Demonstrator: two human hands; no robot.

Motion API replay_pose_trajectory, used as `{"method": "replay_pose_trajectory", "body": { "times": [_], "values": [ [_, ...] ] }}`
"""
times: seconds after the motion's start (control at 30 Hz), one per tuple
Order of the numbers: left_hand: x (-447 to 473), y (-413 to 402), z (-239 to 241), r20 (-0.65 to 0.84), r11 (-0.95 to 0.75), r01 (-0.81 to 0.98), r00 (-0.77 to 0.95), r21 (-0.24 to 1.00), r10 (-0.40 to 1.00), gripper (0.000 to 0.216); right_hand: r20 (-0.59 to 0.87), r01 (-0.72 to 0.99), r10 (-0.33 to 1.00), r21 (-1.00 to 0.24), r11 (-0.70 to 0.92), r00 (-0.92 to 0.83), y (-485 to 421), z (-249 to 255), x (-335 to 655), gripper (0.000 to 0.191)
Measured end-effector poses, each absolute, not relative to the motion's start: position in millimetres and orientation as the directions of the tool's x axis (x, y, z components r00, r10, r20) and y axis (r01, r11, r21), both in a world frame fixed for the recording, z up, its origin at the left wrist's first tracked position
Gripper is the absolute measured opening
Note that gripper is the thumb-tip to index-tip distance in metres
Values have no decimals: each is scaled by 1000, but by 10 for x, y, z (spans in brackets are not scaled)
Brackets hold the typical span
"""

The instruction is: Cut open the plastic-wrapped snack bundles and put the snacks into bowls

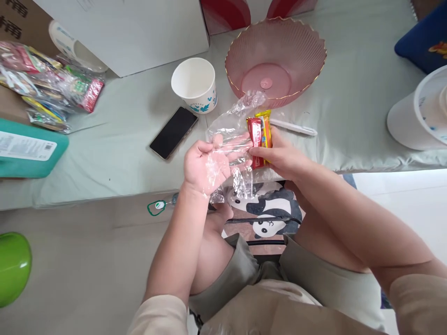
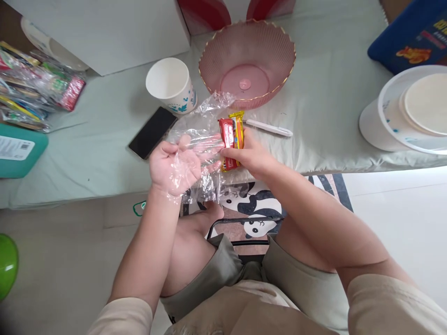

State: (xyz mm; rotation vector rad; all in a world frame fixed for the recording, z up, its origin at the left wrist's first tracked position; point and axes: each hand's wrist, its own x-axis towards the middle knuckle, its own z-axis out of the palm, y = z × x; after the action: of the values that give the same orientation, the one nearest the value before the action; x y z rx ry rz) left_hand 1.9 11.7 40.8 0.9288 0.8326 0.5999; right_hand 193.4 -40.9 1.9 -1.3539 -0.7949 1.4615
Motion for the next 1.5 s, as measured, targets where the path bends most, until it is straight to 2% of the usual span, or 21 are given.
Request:
{"method": "replay_pose_trajectory", "body": {
  "times": [0.13,0.27,0.37,0.47,0.6,0.7,0.77,0.83,0.9,0.97,1.03,1.13,1.23,1.3,1.37,1.43,1.47,1.5],
  "values": [
    [25,111,442,-401,612,-212,588,762,702,27,-464,-505,882,-744,-437,-79,-416,75,1910,59],
    [-49,170,450,-435,623,-256,525,739,731,24,-487,-614,860,-635,-469,-153,-442,107,1911,64],
    [-170,264,415,-505,646,-274,440,713,743,21,-502,-636,855,-618,-461,-131,-451,109,1917,64],
    [-281,361,362,-595,681,-290,336,672,730,20,-455,-607,883,-671,-425,-114,-460,121,1958,66],
    [-317,453,326,-662,688,-332,206,645,721,18,-364,-462,905,-778,-424,-219,-572,234,2143,76],
    [-283,498,320,-667,681,-305,168,665,726,17,-334,-349,915,-849,-397,-229,-714,408,2341,70],
    [-262,519,312,-661,676,-254,154,692,735,18,-288,-309,952,-900,-307,-106,-748,550,2443,67],
    [-249,529,299,-655,674,-204,159,710,738,17,-213,-234,971,-955,-184,106,-664,701,2496,69],
    [-240,521,287,-655,681,-171,188,712,732,17,-104,-37,945,-995,-98,311,-442,853,2507,73],
    [-231,491,281,-641,678,-155,229,719,732,18,19,278,910,-954,-107,414,-115,991,2494,77],
    [-220,444,282,-610,660,-138,280,738,741,21,34,550,902,-802,-233,431,248,1096,2475,85],
    [-207,367,295,-573,634,-116,331,764,750,26,-24,689,889,-622,-371,457,695,1181,2459,87],
    [-209,321,304,-560,624,-107,342,774,754,30,-82,741,883,-511,-435,462,863,1217,2458,92],
    [-218,315,300,-553,623,-104,366,775,749,32,-17,757,869,-484,-439,494,765,1197,2447,85],
    [-228,323,291,-544,621,-103,386,777,745,32,150,785,868,-519,-338,473,502,1092,2406,62],
    [-230,331,282,-534,616,-105,399,781,745,32,323,798,867,-589,-131,380,134,872,2327,39],
    [-226,334,280,-530,614,-102,408,782,743,32,357,783,881,-621,-25,311,-57,728,2276,32],
    [-219,334,279,-526,612,-98,419,784,740,32,355,785,902,-618,28,248,-233,572,2223,37]
  ]
}}
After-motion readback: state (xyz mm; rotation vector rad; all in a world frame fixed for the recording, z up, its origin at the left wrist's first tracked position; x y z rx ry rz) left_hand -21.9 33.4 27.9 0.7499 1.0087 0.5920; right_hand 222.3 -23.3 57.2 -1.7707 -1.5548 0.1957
